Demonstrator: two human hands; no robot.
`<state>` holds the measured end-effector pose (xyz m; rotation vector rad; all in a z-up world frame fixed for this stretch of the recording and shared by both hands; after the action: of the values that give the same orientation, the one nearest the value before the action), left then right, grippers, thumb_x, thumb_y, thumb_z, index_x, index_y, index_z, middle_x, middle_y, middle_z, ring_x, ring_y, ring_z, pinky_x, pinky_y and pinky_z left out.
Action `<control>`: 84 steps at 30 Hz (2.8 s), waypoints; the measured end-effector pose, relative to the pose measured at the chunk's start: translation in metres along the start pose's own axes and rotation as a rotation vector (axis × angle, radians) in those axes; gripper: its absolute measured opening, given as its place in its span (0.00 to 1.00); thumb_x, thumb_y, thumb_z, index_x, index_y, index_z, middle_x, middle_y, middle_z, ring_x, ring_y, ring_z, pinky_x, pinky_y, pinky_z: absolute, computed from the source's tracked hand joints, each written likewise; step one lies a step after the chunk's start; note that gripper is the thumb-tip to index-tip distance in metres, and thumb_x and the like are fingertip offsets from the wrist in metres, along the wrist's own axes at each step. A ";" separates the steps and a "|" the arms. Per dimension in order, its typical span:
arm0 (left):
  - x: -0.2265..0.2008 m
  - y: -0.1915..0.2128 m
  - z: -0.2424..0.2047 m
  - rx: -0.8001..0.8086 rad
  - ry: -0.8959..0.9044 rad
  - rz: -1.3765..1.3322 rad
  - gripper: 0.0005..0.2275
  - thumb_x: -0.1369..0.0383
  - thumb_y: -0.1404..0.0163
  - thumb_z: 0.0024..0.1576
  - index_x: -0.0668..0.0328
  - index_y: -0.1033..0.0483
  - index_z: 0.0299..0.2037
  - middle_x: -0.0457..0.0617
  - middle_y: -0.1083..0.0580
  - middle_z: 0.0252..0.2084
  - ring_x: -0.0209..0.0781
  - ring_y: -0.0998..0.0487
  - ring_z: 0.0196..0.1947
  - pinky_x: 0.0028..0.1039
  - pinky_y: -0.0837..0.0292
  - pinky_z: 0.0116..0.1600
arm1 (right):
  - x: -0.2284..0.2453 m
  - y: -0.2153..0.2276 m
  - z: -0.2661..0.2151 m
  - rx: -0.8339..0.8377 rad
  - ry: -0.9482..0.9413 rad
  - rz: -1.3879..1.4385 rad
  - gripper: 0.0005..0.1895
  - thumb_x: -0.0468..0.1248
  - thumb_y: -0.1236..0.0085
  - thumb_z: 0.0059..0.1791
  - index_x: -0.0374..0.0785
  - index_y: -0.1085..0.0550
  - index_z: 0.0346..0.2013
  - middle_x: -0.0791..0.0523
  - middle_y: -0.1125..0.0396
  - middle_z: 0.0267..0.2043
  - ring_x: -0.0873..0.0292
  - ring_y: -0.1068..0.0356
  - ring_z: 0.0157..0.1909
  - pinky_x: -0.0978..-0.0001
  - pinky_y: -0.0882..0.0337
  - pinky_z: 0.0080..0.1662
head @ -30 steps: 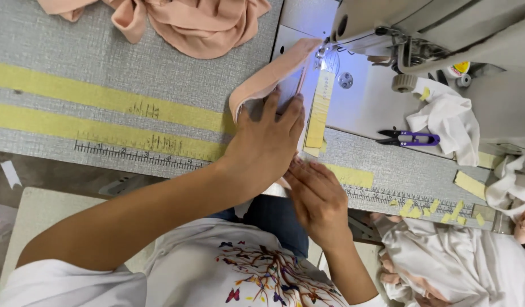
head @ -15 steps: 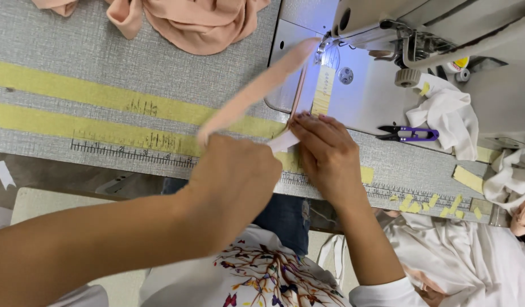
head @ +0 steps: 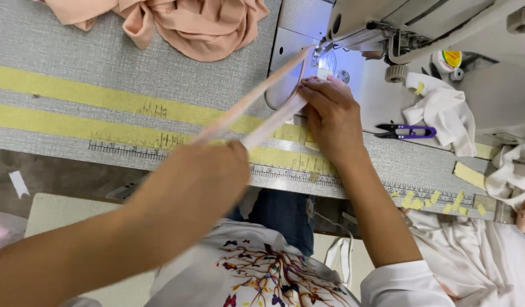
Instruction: Sorting and aligning fabric strips on a sewing machine table for preparation
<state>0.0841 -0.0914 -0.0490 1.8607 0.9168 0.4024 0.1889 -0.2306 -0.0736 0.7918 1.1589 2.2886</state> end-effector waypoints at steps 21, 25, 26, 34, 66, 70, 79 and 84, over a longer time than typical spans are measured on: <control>0.070 0.027 -0.041 -0.686 0.146 0.165 0.20 0.85 0.44 0.47 0.51 0.30 0.46 0.46 0.30 0.40 0.40 0.31 0.15 0.27 0.41 0.14 | 0.006 0.006 0.005 -0.050 0.027 0.015 0.11 0.20 0.40 0.52 0.27 0.19 0.49 0.46 0.25 0.51 0.46 0.25 0.53 0.42 0.28 0.62; 0.076 0.027 -0.036 -0.667 0.167 0.150 0.23 0.81 0.46 0.49 0.44 0.28 0.53 0.47 0.28 0.42 0.44 0.28 0.14 0.31 0.38 0.16 | 0.003 0.004 0.002 -0.059 0.032 0.008 0.12 0.20 0.40 0.51 0.28 0.19 0.49 0.46 0.25 0.51 0.45 0.25 0.53 0.43 0.28 0.61; 0.075 0.028 -0.036 -0.668 0.165 0.153 0.23 0.81 0.46 0.49 0.44 0.28 0.53 0.47 0.28 0.42 0.44 0.28 0.14 0.31 0.38 0.16 | 0.004 0.005 0.003 -0.062 0.031 0.006 0.12 0.20 0.40 0.51 0.28 0.19 0.49 0.46 0.25 0.51 0.45 0.25 0.53 0.43 0.28 0.61; 0.075 0.034 -0.038 -0.698 0.125 0.120 0.21 0.82 0.48 0.52 0.49 0.29 0.54 0.45 0.30 0.40 0.47 0.26 0.22 0.34 0.37 0.15 | 0.004 0.005 0.004 -0.068 0.026 0.016 0.10 0.21 0.41 0.53 0.28 0.19 0.47 0.47 0.25 0.50 0.46 0.25 0.53 0.43 0.29 0.60; -0.073 0.002 -0.025 -0.509 -0.188 0.233 0.07 0.78 0.47 0.51 0.52 0.27 0.30 0.42 0.28 0.21 0.37 0.26 0.15 0.29 0.31 0.22 | 0.077 0.039 -0.029 0.007 0.141 0.154 0.06 0.29 0.46 0.56 0.32 0.23 0.46 0.47 0.27 0.53 0.43 0.28 0.60 0.49 0.32 0.60; -0.031 0.010 -0.042 -0.573 0.036 0.245 0.22 0.77 0.47 0.49 0.64 0.26 0.56 0.37 0.32 0.21 0.35 0.29 0.13 0.28 0.33 0.19 | 0.065 0.024 -0.024 0.064 0.093 0.164 0.06 0.29 0.48 0.57 0.35 0.23 0.44 0.49 0.27 0.51 0.45 0.29 0.61 0.48 0.37 0.64; 0.009 0.015 -0.062 -0.742 0.142 0.253 0.09 0.78 0.49 0.57 0.53 0.34 0.41 0.37 0.39 0.19 0.34 0.37 0.12 0.26 0.45 0.17 | 0.081 0.027 0.029 0.014 0.172 -0.045 0.08 0.29 0.43 0.58 0.40 0.28 0.51 0.51 0.33 0.58 0.45 0.31 0.60 0.53 0.45 0.58; 0.048 0.019 -0.055 -0.771 0.156 0.130 0.09 0.70 0.47 0.61 0.49 0.29 0.49 0.39 0.29 0.28 0.37 0.30 0.14 0.28 0.39 0.15 | 0.057 0.010 0.012 0.078 0.156 0.058 0.05 0.31 0.41 0.56 0.39 0.23 0.48 0.55 0.27 0.46 0.54 0.28 0.49 0.49 0.44 0.64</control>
<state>0.0896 -0.0256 -0.0125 1.1875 0.6112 0.8546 0.1539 -0.1941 -0.0429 0.6926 1.3175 2.4012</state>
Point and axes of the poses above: each hand's wrist, its own z-axis towards the middle knuckle, its own y-axis out of the back of the hand, x = y × z, the point moved 10 cm from there along z, towards the middle knuckle
